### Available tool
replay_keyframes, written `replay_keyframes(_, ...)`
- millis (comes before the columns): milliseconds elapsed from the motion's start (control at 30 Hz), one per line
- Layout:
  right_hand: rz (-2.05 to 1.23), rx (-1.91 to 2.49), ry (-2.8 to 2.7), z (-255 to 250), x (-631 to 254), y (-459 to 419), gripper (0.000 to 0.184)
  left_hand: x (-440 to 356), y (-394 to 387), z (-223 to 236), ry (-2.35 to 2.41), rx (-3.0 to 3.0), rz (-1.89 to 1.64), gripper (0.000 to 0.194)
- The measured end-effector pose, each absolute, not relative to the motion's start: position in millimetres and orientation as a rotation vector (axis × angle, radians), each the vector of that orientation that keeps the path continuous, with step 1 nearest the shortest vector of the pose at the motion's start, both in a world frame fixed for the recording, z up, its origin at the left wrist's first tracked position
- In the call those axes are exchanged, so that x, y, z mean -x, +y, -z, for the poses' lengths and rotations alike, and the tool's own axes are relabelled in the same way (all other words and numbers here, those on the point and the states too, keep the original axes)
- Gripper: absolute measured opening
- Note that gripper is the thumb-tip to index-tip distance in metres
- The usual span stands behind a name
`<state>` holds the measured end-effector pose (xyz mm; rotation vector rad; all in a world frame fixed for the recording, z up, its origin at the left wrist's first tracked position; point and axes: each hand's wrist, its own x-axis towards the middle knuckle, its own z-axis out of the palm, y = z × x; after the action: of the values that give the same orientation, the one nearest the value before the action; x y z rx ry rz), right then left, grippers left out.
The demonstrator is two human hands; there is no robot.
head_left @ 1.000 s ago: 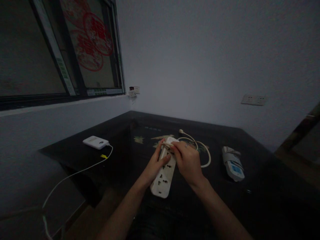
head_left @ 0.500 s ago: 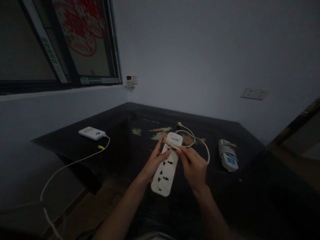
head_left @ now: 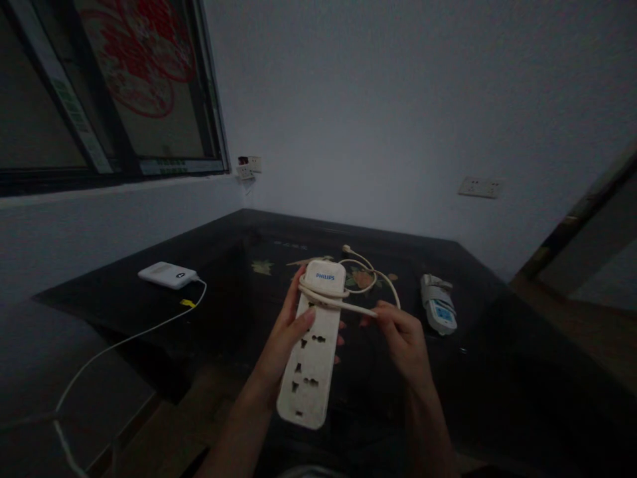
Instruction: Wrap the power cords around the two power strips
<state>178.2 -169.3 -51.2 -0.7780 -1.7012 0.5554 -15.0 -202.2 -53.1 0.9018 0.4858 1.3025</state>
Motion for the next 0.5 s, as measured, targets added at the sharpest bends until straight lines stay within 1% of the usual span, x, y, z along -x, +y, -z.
replay_keyframes(33,-0.54,0.76,-1.698,52.1,-180.6,-168.6,0.04,14.9,-204.4,53.0,0.477,-0.909,-1.29,0.081)
replay_keyframes(100,-0.511,0.716,-1.684,55.2,-184.5,-167.3,0.039,14.2,-208.0,52.7,0.443,-0.912,-1.243,0.081)
replay_keyframes(367,-0.417,0.605,-1.607,62.9,-189.7,-170.3,0.021,10.8,-214.1,47.5,0.302,-0.921,-1.105,0.081)
replay_keyframes(500,-0.415,0.565,-1.547,65.8,-184.6,-171.0,0.024,7.3,-217.9,45.0,0.261,-0.89,-1.081,0.085)
